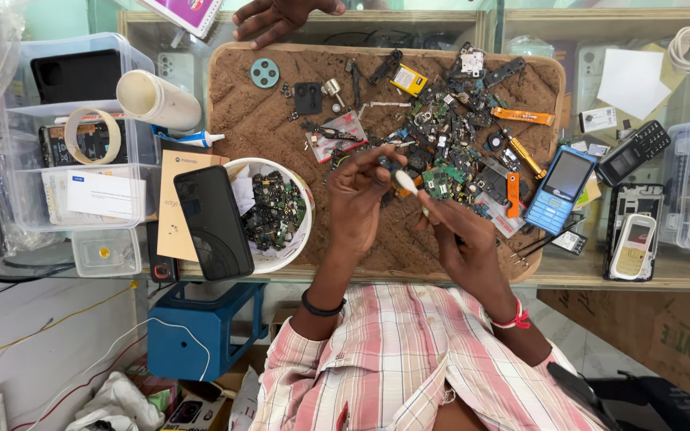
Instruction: The person uses a toothbrush to scrub small electronic components on a cluttered workbench. They pick up individual pieces, brush them, and place them back among other parts and tools.
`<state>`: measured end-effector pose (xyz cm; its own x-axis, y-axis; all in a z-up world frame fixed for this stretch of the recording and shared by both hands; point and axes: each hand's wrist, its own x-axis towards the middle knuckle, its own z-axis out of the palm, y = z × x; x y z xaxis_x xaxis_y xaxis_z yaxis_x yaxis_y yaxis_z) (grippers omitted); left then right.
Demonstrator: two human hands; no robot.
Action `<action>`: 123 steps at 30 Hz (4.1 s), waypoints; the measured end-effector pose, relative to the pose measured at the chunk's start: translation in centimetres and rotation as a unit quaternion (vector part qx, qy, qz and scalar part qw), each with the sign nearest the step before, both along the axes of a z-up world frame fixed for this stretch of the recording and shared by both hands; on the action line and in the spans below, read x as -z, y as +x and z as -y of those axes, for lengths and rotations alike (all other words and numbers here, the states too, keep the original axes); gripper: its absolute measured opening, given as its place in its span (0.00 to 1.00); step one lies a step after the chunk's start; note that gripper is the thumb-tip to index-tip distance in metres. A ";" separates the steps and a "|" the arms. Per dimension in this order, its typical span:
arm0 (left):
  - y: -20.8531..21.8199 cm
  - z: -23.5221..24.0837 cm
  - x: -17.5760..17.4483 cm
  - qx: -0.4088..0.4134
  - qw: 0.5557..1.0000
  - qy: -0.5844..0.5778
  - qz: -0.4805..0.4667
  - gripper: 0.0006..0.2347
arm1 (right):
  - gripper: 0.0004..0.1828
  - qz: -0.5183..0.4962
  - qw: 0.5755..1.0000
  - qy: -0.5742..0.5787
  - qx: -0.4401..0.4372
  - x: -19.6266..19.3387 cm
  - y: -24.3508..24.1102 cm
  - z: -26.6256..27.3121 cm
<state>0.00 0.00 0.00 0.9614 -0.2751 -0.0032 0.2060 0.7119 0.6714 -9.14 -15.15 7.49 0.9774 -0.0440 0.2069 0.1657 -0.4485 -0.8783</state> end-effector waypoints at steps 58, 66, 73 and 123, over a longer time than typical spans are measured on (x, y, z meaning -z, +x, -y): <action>-0.4 0.8 -0.1 0.018 0.998 -0.063 -0.017 0.09 | 0.26 0.029 0.999 -0.004 0.032 0.2 -0.5 -0.7; -0.1 0.3 0.3 0.007 0.993 -0.106 -0.049 0.12 | 0.25 0.025 1.000 -0.004 0.008 -0.8 -0.8 -0.9; -0.7 0.4 -0.2 0.019 0.996 -0.083 -0.009 0.11 | 0.24 0.031 1.000 0.002 0.005 -0.8 -0.4 -1.0; -0.5 1.6 -1.0 0.023 0.998 0.066 0.005 0.15 | 0.22 0.030 0.998 0.005 0.054 -0.4 0.7 -0.4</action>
